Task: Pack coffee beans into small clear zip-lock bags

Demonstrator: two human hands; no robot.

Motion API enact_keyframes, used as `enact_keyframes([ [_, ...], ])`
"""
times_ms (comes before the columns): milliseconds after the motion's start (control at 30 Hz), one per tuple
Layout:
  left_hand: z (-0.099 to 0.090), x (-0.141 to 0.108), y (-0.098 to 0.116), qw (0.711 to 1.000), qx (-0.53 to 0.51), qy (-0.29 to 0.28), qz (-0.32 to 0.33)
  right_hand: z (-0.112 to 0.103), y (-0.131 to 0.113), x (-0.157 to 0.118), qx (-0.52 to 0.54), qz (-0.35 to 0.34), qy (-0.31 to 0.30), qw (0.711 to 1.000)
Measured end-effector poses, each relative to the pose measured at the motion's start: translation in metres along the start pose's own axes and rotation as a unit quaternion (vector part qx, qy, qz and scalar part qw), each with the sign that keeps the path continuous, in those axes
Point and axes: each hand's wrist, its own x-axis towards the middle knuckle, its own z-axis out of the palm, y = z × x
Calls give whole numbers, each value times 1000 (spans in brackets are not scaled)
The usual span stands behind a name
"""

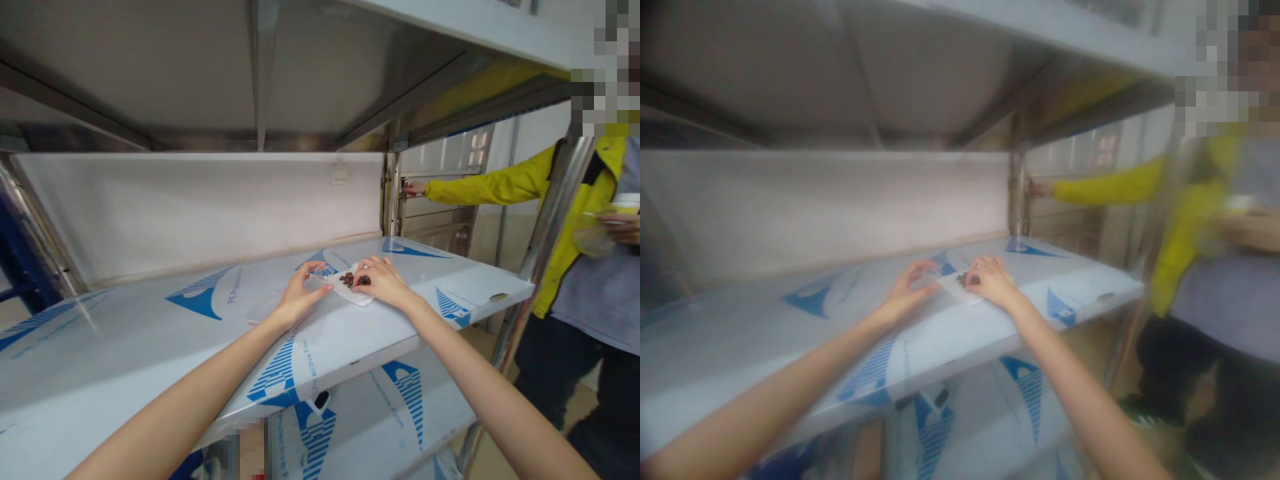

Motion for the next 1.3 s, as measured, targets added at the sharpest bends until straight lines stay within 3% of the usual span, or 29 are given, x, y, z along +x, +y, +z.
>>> enact_keyframes([
  [333, 0, 1, 6, 1000, -30, 3, 6, 3, -1, 1, -48, -21, -13, 999],
  [533, -2, 3, 4, 1000, -23, 10, -9, 0, -5, 3, 20, 30, 40, 999],
  [700, -5, 2, 7, 1000, -18, -4, -23, 5, -1, 3, 22, 9, -20, 1000],
  [900, -1, -1, 9, 999, -22, -23, -14, 6, -5, 2, 6, 3, -38, 999],
  [1033, 0, 0, 6, 999, -27, -16, -6, 3, -9, 5, 61, 22, 11, 998],
  [1133, 1, 0, 4, 999, -29, -20, -10, 2, -6, 10, 224, 61, 69, 970],
  [1300, 1, -1, 5, 999, -40, -29, -14, -4, -13, 22, 486, 136, 106, 857],
])
